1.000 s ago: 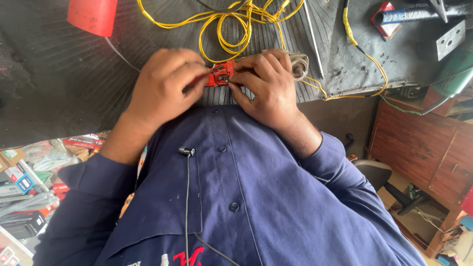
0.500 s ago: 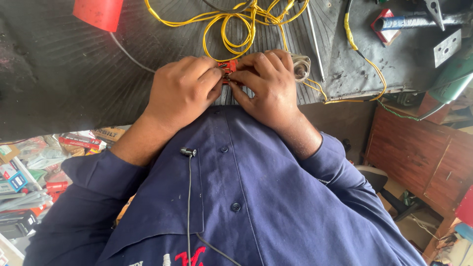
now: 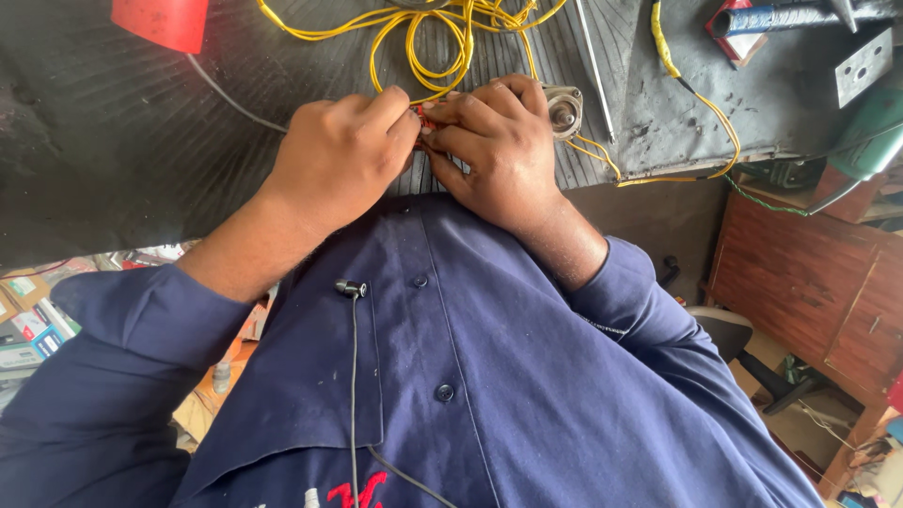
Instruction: The person disassembles a red angle grinder, removes the housing, and manipulates internal components and wires. They use pliers to adjust connections and repeatedly reposition the tool on the workbench.
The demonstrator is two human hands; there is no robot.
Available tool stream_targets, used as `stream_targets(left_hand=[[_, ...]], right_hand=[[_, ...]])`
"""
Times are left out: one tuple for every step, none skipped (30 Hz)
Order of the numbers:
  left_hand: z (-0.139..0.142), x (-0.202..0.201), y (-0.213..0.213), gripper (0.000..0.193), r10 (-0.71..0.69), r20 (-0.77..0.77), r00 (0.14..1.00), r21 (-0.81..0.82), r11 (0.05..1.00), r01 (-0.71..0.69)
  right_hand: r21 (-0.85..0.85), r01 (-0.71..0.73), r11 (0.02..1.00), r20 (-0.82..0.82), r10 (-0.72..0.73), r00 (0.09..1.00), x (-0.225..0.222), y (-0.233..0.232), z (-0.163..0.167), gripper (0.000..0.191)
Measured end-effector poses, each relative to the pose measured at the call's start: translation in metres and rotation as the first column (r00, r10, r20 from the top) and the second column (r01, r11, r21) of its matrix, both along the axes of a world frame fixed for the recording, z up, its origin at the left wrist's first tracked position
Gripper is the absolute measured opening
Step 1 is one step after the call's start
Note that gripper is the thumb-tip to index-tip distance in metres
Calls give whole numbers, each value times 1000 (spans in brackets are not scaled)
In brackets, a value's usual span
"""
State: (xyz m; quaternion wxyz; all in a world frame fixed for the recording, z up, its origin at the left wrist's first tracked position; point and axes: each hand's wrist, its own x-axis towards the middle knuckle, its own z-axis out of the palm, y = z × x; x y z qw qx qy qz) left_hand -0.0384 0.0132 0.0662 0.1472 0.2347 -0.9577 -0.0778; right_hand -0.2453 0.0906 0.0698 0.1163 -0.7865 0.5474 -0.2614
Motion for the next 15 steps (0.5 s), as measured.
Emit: stream_targets(left_hand=[[0,-1,0,16,-3,20,1000,-3,1000,3],[1,-1,1,16,8,11,1000,20,1000,-9],[1,-2,2,17,21,-1,1000,42,999,-21],[1,-2,2,17,31,-12,999,58,998,-30],[2,-1,3,17,38,-39,999,79,996,-35],[3,0,4,18,47,-68,997,106,994,-39],[3,1,5,18,54,-95,994,131,990,-41],[4,2,6,17,67,-111,991,156,987,-50],[4,2,7,16,84,-128,988,177,982,-61],[4,3,8,14,104,-142,984,197,978,-75],[4,3,8,15,111,-130,985,197,977,-84],[5,3,9,15,118,-117,986,202,975,-93],[5,3,10,16,124,-106,987,206,973,-101],[4,2,11,16,128,-95,987,198,974,-107],[4,0,12,17,132,-84,988,189,975,-115]], right_hand=[[-6,0,1000,-7,0,1000,0,0,0,17],[-2,-1,1000,3,1,1000,0,0,0,17],[1,-3,1000,10,3,1000,-1,1,0,17],[-2,-2,1000,17,2,1000,-2,0,0,17],[-9,7,1000,25,-7,1000,-2,0,0,16],[-9,15,1000,31,-14,999,-3,0,-1,16],[-10,24,1000,38,-24,999,-2,0,-1,15],[-8,26,1000,36,-26,999,-3,0,-1,15],[-8,24,1000,34,-24,999,-3,0,-2,14],[-10,20,1000,35,-19,999,-3,0,-2,14],[-12,23,1000,38,-23,999,-2,0,-3,14],[-10,27,1000,41,-27,999,-2,0,-3,14],[-8,32,999,42,-31,999,-2,0,-3,14],[-8,33,999,42,-33,999,-1,0,-3,14],[-11,33,999,41,-33,999,-1,0,-3,14]])
